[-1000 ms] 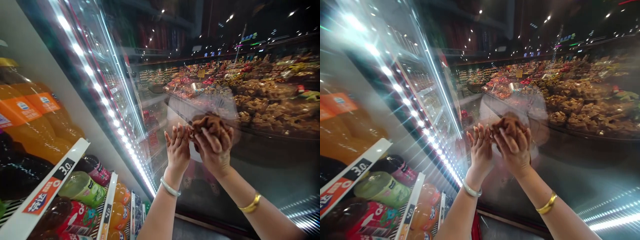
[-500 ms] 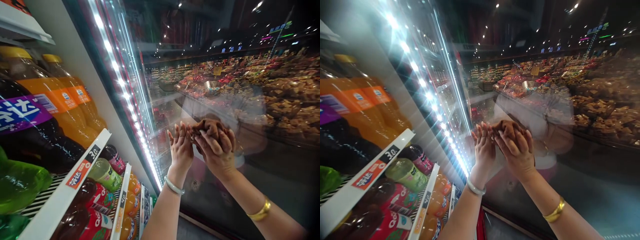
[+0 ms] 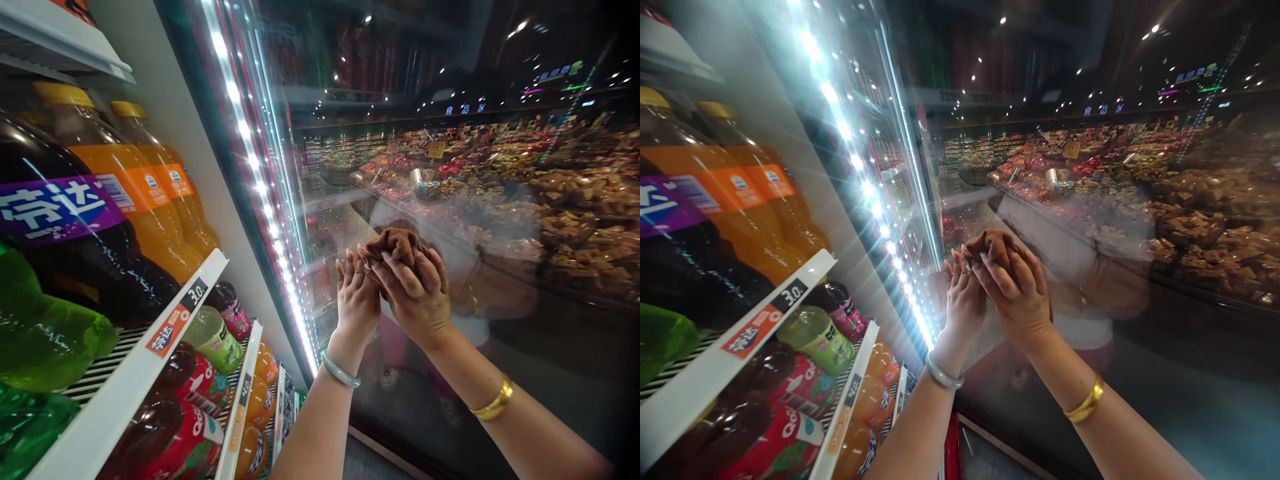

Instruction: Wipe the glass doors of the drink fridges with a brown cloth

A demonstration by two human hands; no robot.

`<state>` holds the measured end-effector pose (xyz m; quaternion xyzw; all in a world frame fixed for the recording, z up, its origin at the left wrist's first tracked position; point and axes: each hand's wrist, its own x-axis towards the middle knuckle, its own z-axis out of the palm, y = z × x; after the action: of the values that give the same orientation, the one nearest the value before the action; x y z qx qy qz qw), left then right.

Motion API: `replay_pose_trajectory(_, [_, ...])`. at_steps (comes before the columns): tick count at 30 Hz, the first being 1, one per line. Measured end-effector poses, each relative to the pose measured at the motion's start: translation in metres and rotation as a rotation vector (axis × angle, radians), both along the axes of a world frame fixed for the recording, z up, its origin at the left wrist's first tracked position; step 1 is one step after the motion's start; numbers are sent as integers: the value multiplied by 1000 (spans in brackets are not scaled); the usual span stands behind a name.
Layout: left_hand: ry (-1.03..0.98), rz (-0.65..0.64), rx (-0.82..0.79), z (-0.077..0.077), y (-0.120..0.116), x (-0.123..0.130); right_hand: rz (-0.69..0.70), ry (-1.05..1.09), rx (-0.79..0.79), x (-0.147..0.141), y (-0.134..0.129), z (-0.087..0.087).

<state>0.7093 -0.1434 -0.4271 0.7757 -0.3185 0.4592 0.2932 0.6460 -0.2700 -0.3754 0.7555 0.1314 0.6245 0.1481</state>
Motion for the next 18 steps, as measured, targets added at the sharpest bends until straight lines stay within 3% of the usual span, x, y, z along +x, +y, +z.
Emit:
replay_pose_trajectory(3, [5,-10,14,0,-1,-1,11,24,-32,-13,-13,-14])
replay_pose_trajectory(7, [51,-5,7,-1,-6,0,23,-16,-35,-18,-22,-16])
replay_pose_trajectory(14, [15,22,-16,-6,-14,4,12,-70,-50,-7,-26,-17])
replay_pose_trajectory(18, [0,19,18,-3,-11,7,50,-118,18,11,-21,-20])
